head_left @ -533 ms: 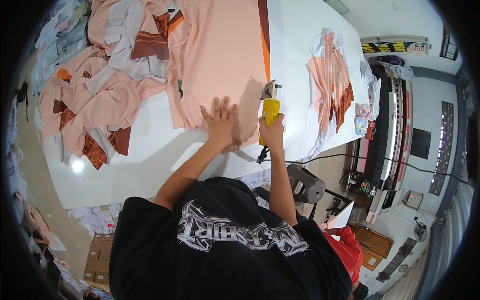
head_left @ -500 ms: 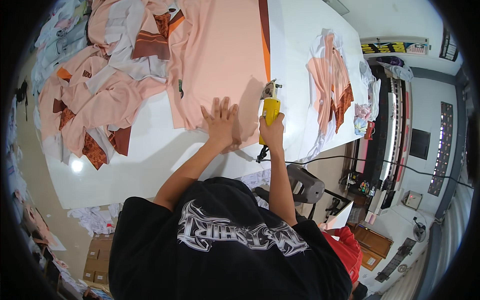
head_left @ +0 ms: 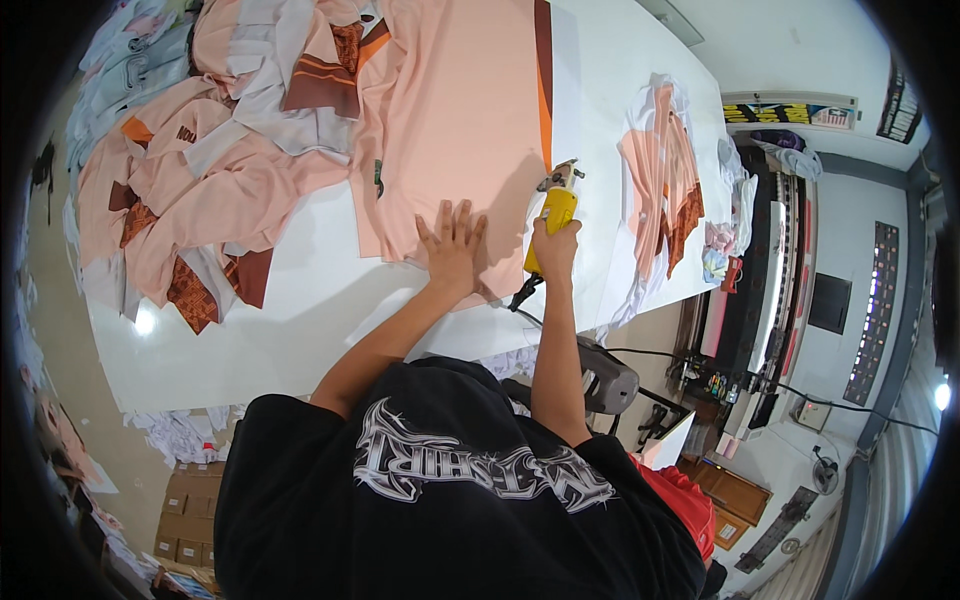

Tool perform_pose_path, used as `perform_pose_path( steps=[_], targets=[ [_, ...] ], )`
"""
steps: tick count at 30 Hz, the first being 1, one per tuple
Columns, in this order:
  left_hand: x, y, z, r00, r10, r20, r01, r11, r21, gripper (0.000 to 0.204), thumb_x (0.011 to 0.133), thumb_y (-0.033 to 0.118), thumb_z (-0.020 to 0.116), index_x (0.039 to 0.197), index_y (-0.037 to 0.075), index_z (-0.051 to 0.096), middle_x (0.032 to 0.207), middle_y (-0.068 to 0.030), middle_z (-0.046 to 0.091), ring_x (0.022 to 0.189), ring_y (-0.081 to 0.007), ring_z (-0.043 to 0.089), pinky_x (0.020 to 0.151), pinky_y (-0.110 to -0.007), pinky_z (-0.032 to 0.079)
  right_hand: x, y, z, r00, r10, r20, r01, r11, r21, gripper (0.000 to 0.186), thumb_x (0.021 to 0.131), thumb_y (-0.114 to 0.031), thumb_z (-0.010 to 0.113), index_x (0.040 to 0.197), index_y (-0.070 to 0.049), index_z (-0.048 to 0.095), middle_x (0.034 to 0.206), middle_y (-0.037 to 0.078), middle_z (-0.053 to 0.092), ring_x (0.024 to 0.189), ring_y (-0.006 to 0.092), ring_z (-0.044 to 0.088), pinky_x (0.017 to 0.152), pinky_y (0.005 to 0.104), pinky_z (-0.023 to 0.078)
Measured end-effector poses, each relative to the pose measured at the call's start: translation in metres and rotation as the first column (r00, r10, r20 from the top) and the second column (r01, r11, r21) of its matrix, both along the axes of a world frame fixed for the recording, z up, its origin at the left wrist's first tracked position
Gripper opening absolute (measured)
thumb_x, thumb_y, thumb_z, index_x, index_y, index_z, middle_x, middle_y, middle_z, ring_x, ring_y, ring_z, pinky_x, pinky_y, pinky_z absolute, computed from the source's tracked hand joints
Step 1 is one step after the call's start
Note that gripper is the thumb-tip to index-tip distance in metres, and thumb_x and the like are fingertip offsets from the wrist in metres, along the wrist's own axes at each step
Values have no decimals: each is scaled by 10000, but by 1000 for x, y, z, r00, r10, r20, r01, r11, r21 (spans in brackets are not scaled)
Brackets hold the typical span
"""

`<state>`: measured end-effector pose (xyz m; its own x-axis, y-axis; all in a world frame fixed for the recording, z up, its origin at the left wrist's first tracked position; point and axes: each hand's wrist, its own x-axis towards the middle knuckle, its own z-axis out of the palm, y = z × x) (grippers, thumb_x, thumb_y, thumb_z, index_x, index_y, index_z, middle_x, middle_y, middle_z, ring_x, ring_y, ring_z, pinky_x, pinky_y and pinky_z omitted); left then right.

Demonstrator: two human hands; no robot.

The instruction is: The person uses an electric rotary cutter to cut a large piece of peach-colored fabric on a white table. They repeatedly align the fabric, cut along straight edges, and remove excess pieces. The workspace is cluttered with fabric scraps, and another worker is visible in the background.

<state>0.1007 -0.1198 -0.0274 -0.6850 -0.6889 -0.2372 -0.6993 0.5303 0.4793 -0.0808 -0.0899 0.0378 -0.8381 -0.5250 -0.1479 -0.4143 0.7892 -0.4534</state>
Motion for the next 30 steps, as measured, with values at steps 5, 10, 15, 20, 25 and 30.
perform_pose_path(
  steps=[5,10,15,20,25,30],
  targets=[
    [-3,3,-5,1000,10,-14,-11,997,-76,1383,526,636,916,1662,217,247,1742,-136,105,1593,-448,7,1128,-846,-39,-23,-7,-9,1000,-18,-6,18,999,-36,562,890,-303,662,1180,90,385,1065,410,644,959,533,693,828,544,585],
    [3,0,2,1000,3,-3,-3,1000,-18,1388,516,647,919,1659,218,259,1747,-123,95,1597,-434,-7,1134,-838,-52,-35,-4,-4,1000,12,-6,-12,1000,-13,572,891,-301,679,1180,93,380,1055,399,655,961,517,702,807,528,590],
    [13,-2,14,994,-26,102,23,999,27,1403,521,658,918,1668,235,230,1754,-105,60,1600,-425,-35,1131,-837,-70,-32,36,4,988,148,39,-149,988,32,556,893,-277,707,1186,59,376,1019,371,673,917,496,716,765,516,594],
    [19,-2,14,991,-53,126,54,999,-7,1411,521,718,875,1671,237,215,1751,-120,72,1600,-429,-20,1119,-847,-13,-41,39,11,975,218,52,-220,975,28,526,900,-262,702,1166,43,366,971,351,676,843,465,726,709,503,592],
    [22,-4,17,992,-57,110,55,998,23,1417,511,693,893,1672,238,219,1753,-121,77,1600,-432,-30,1118,-841,-33,-52,21,18,961,249,121,-251,968,-1,514,905,-255,687,1161,51,363,961,358,672,843,469,725,699,492,594],
    [23,-2,15,998,-32,49,32,999,10,1423,473,643,931,1661,230,264,1748,-123,109,1600,-433,-12,1120,-833,-73,-71,-4,14,954,273,120,-275,961,-2,511,904,-262,672,1163,54,366,982,363,674,867,474,727,717,503,596]
  ],
)
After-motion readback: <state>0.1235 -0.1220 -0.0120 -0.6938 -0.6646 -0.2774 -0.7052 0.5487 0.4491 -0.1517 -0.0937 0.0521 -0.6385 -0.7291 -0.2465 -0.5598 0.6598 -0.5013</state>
